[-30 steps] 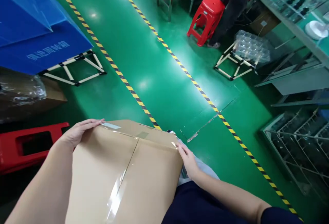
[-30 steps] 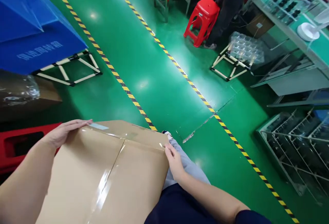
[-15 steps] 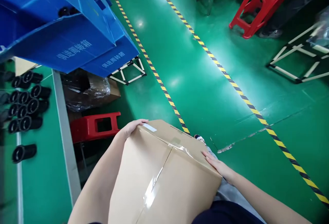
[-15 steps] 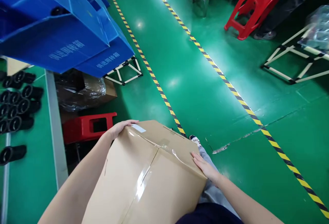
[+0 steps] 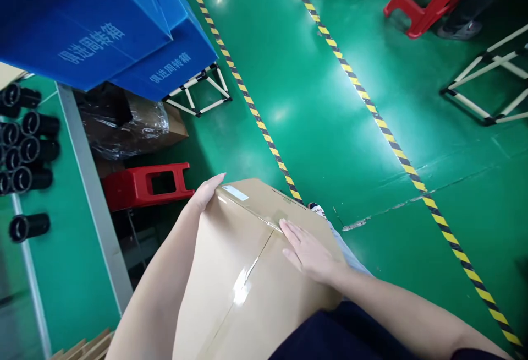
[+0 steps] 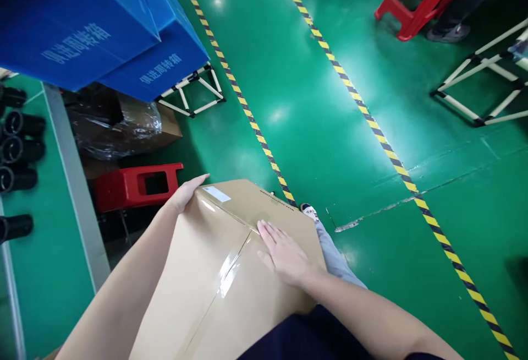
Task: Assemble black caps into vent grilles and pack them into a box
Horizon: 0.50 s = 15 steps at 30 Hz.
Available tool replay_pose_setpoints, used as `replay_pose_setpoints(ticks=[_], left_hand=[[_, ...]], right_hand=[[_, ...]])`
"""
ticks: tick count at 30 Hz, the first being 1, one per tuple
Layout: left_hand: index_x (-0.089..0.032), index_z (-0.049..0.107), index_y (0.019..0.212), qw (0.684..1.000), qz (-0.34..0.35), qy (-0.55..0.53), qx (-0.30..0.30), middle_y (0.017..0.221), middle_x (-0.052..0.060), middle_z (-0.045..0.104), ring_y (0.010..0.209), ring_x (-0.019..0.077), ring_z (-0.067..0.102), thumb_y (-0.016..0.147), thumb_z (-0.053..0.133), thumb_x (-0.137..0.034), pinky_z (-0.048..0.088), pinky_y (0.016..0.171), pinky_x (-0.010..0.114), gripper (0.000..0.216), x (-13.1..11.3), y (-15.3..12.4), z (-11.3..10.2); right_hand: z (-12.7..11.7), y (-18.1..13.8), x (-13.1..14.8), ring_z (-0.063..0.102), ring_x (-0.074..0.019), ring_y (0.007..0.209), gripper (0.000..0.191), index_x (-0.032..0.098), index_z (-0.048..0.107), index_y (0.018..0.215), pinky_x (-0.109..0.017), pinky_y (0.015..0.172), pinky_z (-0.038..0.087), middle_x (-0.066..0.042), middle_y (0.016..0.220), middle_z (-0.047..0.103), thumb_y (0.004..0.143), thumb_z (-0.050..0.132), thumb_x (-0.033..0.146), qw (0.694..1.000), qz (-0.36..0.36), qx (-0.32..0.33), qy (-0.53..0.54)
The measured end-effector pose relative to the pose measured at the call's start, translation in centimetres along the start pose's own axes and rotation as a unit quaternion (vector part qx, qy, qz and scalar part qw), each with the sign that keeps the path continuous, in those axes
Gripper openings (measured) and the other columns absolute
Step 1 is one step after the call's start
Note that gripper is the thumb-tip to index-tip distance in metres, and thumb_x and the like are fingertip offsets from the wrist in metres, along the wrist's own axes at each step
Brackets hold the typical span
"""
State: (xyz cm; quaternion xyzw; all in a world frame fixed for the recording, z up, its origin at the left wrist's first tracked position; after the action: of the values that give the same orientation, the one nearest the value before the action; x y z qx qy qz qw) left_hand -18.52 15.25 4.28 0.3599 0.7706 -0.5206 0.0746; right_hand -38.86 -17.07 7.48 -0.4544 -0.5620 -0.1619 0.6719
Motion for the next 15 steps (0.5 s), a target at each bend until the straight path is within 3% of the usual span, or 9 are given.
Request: replay_pose_setpoints(ticks=[3,5,8,11,14,15], left_hand=[[-0.028,0.059,0.138,0.998,-0.029,-0.024,0.050,0.155,0.009,0.044,0.132,0.0372,0.052,0.076,0.058,-0.076,0.047,0.106,0.047,0.078,1.0,0.5,0.7],[-0.030,0.052,0.144,0.994,-0.045,-0.047,0.092,0.158,0.009,0.038,0.136,0.0359,0.049,0.080,0.049,-0.079,0.048,0.105,0.048,0.081,1.4,0.5,1.2],[-0.031,0.049,0.145,0.995,-0.015,-0.062,0.080,0.160,0.004,0.034,0.147,0.0293,0.032,0.085,0.038,-0.078,0.038,0.115,0.045,0.077,1.2,0.7,1.0],[-0.028,0.058,0.138,0.990,-0.030,-0.089,0.101,0.151,0.007,0.048,0.141,0.0326,0.043,0.084,0.036,-0.081,0.043,0.111,0.044,0.080,1.4,0.7,1.1],[-0.023,0.064,0.131,0.969,-0.112,-0.118,0.186,0.135,0.014,0.063,0.122,0.0402,0.061,0.076,0.042,-0.086,0.053,0.098,0.050,0.087,1.9,0.1,2.2],[-0.023,0.065,0.129,0.972,-0.109,-0.113,0.178,0.133,0.015,0.065,0.121,0.0404,0.061,0.076,0.043,-0.086,0.052,0.099,0.051,0.086,1.8,0.1,2.2]], right_hand=[[0.7,2.6,-0.3,0.009,-0.0215,0.154,0.074,0.019,0.018,0.160,-0.042,0.128,0.006,-0.002,0.166,0.011,0.101,0.023,0.063,0.993,0.098,0.057,0.028],[0.7,6.3,0.2,0.000,-0.0222,0.154,0.082,0.012,0.012,0.160,-0.044,0.127,0.003,-0.006,0.166,0.001,0.099,0.015,0.066,0.989,0.136,0.053,0.038],[1.6,13.1,4.1,-0.004,-0.0235,0.154,0.084,0.015,0.011,0.161,-0.045,0.127,0.001,-0.004,0.166,-0.002,0.098,0.021,0.070,0.999,0.028,0.012,0.021],[3.9,17.7,7.2,0.007,-0.0235,0.154,0.080,0.018,0.016,0.161,-0.045,0.127,0.007,-0.006,0.166,0.010,0.099,0.023,0.068,0.997,-0.046,0.049,0.028],[4.7,20.3,6.3,0.005,-0.0218,0.154,0.077,0.018,0.016,0.161,-0.045,0.127,0.006,-0.007,0.166,0.010,0.100,0.018,0.067,0.995,0.011,0.080,0.057],[4.6,21.1,5.6,0.002,-0.0214,0.154,0.077,0.018,0.015,0.161,-0.045,0.127,0.005,-0.007,0.167,0.007,0.101,0.017,0.066,0.994,0.038,0.082,0.052]])
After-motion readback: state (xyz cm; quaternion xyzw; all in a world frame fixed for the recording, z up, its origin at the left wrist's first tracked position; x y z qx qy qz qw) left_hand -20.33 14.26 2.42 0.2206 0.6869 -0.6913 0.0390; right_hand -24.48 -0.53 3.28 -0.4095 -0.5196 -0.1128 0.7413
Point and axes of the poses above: each hand's wrist, its own y-axis towards the middle knuckle, its own z-axis out of the palm, x = y × z, the point moved 6 cm from there along y, towards the middle knuckle
